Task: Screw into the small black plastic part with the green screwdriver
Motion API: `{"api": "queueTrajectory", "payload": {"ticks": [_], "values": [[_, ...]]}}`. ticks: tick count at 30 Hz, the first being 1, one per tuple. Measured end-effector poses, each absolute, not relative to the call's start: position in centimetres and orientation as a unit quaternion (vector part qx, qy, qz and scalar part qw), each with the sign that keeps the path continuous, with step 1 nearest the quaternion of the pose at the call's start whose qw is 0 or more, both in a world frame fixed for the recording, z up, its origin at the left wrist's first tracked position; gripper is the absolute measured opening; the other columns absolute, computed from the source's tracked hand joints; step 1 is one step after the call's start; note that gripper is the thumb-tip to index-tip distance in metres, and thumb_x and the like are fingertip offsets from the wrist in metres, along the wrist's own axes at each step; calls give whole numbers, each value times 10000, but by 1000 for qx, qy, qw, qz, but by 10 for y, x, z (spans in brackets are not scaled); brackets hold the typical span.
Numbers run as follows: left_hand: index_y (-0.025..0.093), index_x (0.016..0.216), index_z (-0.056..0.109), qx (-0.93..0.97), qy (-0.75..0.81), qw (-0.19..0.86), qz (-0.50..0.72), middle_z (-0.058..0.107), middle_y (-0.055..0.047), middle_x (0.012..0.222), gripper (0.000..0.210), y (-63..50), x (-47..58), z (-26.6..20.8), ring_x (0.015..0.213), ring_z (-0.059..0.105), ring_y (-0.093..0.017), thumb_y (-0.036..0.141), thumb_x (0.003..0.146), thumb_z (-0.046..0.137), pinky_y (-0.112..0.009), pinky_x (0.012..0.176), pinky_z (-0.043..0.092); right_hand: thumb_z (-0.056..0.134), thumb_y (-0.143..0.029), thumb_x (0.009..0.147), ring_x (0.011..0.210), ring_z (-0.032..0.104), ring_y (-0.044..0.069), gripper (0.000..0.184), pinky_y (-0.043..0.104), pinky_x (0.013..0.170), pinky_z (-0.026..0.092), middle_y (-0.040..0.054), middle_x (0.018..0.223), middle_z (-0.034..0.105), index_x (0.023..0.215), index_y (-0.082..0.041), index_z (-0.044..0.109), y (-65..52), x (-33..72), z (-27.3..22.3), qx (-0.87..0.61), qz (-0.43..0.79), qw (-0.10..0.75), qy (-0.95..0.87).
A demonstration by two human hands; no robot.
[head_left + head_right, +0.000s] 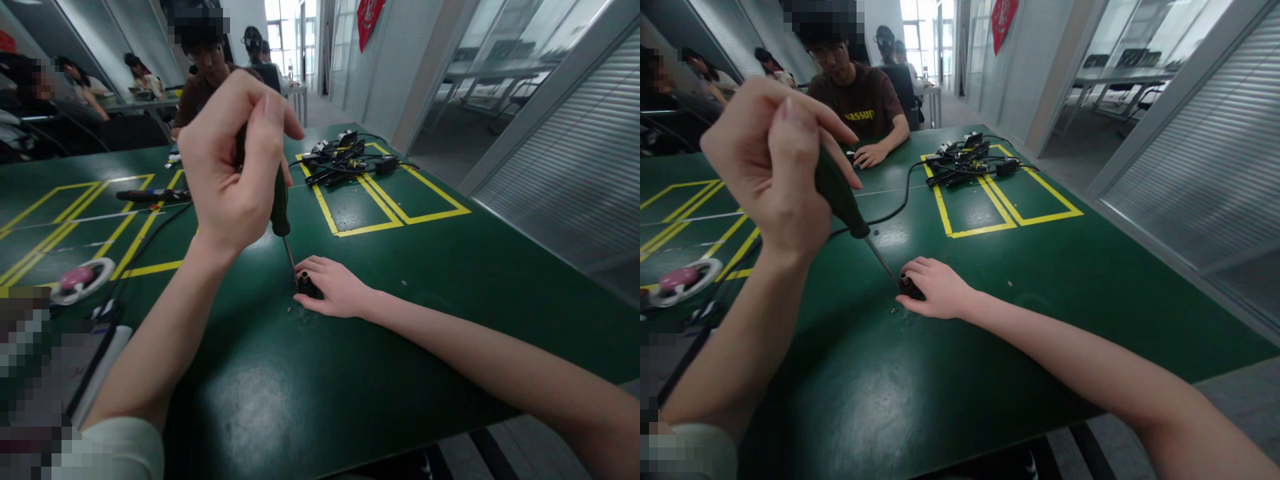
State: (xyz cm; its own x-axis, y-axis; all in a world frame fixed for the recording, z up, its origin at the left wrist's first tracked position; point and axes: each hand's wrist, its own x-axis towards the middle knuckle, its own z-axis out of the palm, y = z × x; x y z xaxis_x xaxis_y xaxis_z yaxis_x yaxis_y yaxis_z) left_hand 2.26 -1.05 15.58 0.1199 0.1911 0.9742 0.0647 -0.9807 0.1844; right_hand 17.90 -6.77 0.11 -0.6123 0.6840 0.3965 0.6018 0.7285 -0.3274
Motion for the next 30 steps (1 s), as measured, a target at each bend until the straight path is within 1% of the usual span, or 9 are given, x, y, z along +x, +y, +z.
{"api": "queueTrajectory", "payload": {"ticks": [4, 12, 14, 16, 19, 22, 25, 27, 30], "values": [[190, 857, 707, 764, 95, 29, 638, 584, 61, 639, 288, -11, 19, 159, 526, 581, -11, 238, 1060, 509, -223, 566, 378, 651, -402, 975, 1102, 686, 307, 296, 468, 946, 583, 184, 1167, 742, 993, -114, 713, -67, 179, -1, -357, 77, 254, -896], [204, 841, 721, 761, 112, 13, 639, 598, 59, 648, 325, -12, 17, 159, 531, 492, -29, 254, 1066, 493, -244, 646, 426, 632, -405, 984, 1084, 679, 306, 305, 462, 941, 580, 183, 1160, 744, 983, -110, 707, -68, 180, -1, -352, 75, 259, -896], [199, 834, 738, 756, 109, 18, 645, 598, 54, 625, 337, -11, 17, 159, 520, 498, -36, 256, 1062, 495, -253, 637, 412, 637, -404, 981, 1080, 680, 302, 298, 462, 943, 578, 181, 1157, 742, 986, -114, 703, -68, 180, 0, -352, 80, 260, -896], [191, 874, 766, 757, 85, 28, 648, 608, 50, 607, 323, -9, 18, 160, 500, 538, -35, 233, 1053, 501, -242, 583, 395, 639, -405, 979, 1077, 683, 298, 294, 460, 943, 578, 176, 1152, 742, 991, -118, 702, -68, 180, 0, -354, 81, 259, -895], [195, 1000, 793, 761, 45, 50, 646, 698, 37, 725, 292, -8, 19, 160, 505, 619, -31, 172, 1033, 503, -218, 490, 372, 637, -412, 978, 1090, 681, 300, 294, 463, 943, 581, 172, 1163, 743, 1003, -127, 704, -68, 180, 0, -359, 80, 255, -894], [216, 1045, 789, 753, 41, 58, 654, 751, 25, 907, 304, -9, 21, 159, 554, 653, -27, 143, 1022, 495, -208, 490, 392, 640, -403, 978, 1099, 681, 306, 299, 477, 949, 581, 181, 1175, 742, 1028, -117, 708, -67, 180, 0, -356, 85, 257, -894], [236, 1008, 782, 752, 54, 45, 655, 742, 48, 907, 304, -11, 22, 158, 574, 663, -22, 153, 1022, 490, -196, 511, 402, 647, -387, 975, 1108, 685, 308, 331, 478, 952, 581, 192, 1167, 743, 1110, -91, 705, -67, 180, 0, -349, 87, 267, -894], [242, 993, 776, 752, 60, 40, 655, 735, 61, 874, 303, -11, 22, 158, 625, 698, -38, 168, 1028, 485, -195, 567, 456, 643, -383, 978, 1115, 685, 309, 362, 475, 948, 584, 195, 1162, 745, 1165, -77, 695, -67, 180, 0, -345, 88, 273, -894], [224, 1063, 764, 758, 58, 12, 649, 765, 50, 961, 289, -9, 20, 159, 893, 763, -104, 149, 1026, 488, -276, 836, 591, 631, -388, 982, 1116, 682, 311, 351, 485, 946, 585, 196, 1170, 745, 1153, -88, 697, -67, 180, -1, -345, 87, 273, -894]]}}
